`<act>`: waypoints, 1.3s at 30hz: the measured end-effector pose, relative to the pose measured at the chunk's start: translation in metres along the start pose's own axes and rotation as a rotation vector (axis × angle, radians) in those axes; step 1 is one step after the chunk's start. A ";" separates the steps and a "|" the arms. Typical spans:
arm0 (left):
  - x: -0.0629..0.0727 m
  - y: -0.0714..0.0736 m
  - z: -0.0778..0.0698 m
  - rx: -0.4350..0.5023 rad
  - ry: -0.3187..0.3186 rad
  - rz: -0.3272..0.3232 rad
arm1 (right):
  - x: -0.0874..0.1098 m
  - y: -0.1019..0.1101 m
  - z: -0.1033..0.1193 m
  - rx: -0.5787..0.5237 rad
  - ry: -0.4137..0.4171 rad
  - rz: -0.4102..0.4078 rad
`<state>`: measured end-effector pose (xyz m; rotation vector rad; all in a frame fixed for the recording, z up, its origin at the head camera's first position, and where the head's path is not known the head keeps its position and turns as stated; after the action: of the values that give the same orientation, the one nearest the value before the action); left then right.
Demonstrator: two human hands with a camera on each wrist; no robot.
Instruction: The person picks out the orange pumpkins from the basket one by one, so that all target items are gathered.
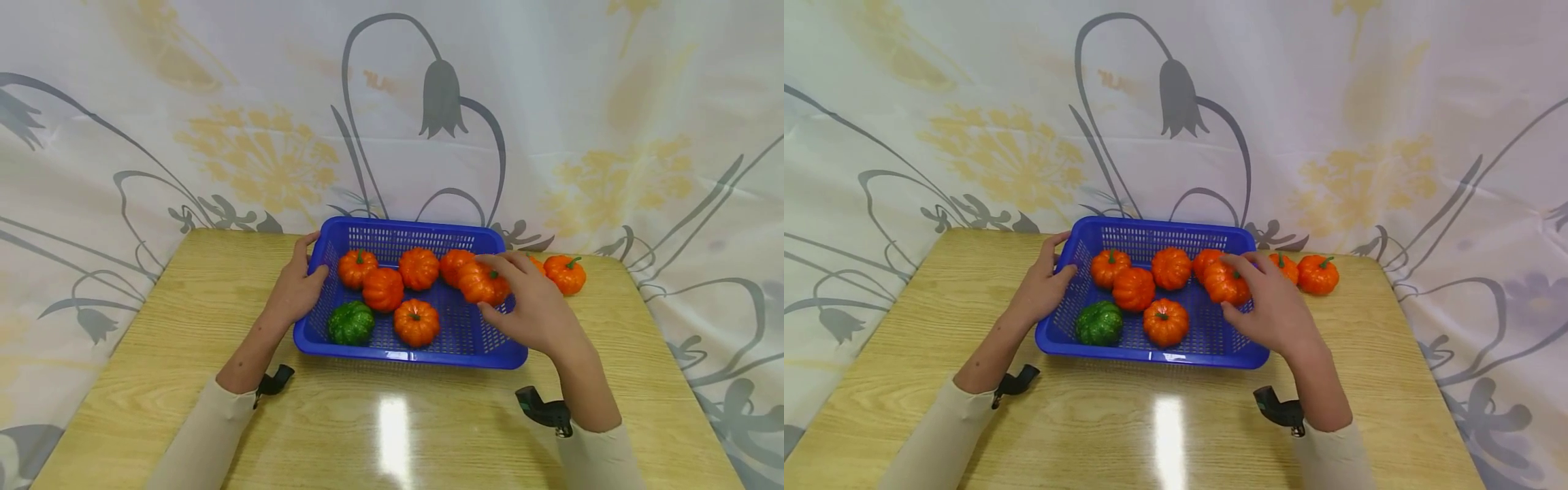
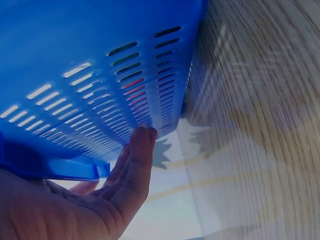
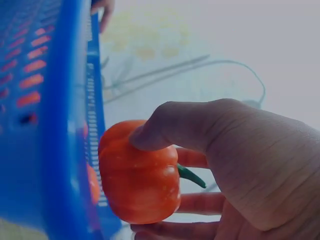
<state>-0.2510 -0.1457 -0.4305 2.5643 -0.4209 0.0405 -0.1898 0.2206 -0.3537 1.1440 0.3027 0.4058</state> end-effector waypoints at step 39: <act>0.000 0.000 0.000 0.012 0.001 0.001 | 0.033 0.040 -0.091 -0.070 -0.112 -0.307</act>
<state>-0.2509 -0.1461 -0.4308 2.5754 -0.4228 0.0442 -0.2057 0.3238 -0.3530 1.0279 0.3565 0.0809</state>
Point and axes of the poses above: each hand's wrist, its own x-axis away from the middle knuckle, its own y-axis out of the back of the hand, z = x × y, the point moved 5 cm from there along -x, towards the middle knuckle, and after that the axes turned 14 degrees about z, right-handed, at the moved point
